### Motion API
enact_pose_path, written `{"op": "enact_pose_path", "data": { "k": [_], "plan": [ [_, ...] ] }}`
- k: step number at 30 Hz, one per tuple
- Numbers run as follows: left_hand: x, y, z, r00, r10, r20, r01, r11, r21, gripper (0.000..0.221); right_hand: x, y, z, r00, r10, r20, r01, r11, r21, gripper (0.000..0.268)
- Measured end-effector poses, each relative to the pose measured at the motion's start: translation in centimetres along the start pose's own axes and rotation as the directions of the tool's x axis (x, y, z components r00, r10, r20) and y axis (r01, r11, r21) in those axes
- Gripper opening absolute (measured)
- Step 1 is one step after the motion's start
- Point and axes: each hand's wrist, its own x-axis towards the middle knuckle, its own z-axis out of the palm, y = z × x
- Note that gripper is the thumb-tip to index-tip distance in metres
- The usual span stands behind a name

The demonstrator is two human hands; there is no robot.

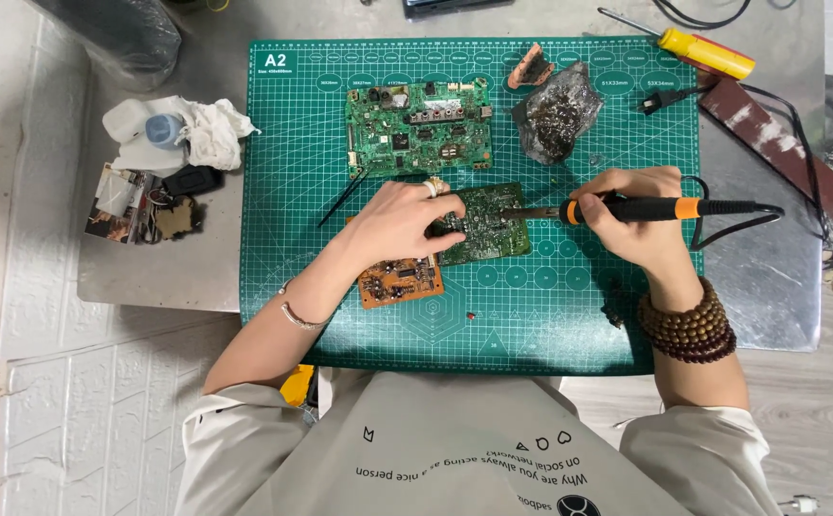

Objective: Repairing electronic circuit boards by removing screws and soldering components

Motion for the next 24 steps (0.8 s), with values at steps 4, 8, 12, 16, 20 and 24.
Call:
{"op": "enact_pose_path", "data": {
  "k": [4,8,12,16,20,24],
  "plan": [
    [0.03,0.12,-0.24,1.0,-0.002,-0.005,0.002,1.0,-0.012,0.029,0.2,0.07,0.01,1.0,-0.001,0.003,0.001,1.0,0.011,0.016],
    [0.1,0.18,-0.26,1.0,-0.005,0.005,0.005,1.0,0.008,0.03,0.25,0.26,0.01,1.0,0.014,0.003,-0.014,1.0,0.016,0.015],
    [0.1,0.28,-0.37,1.0,-0.017,0.014,0.017,1.0,0.008,0.03,0.29,0.27,0.02,1.0,0.017,0.006,-0.017,0.999,0.029,0.016],
    [-0.04,-0.05,0.03,1.0,-0.016,0.009,0.016,1.0,0.0,0.03,0.06,0.55,-0.02,1.0,0.006,0.007,-0.006,1.0,0.026,0.016],
    [-0.04,-0.29,0.13,1.0,-0.011,0.006,0.011,1.0,-0.009,0.03,0.17,0.61,-0.05,1.0,0.007,0.002,-0.007,1.0,0.018,0.017],
    [-0.03,-0.29,0.18,0.999,-0.023,0.029,0.023,1.0,0.004,0.031,0.08,0.65,0.02,1.0,0.005,-0.001,-0.005,1.0,0.004,0.018]
  ]
}}
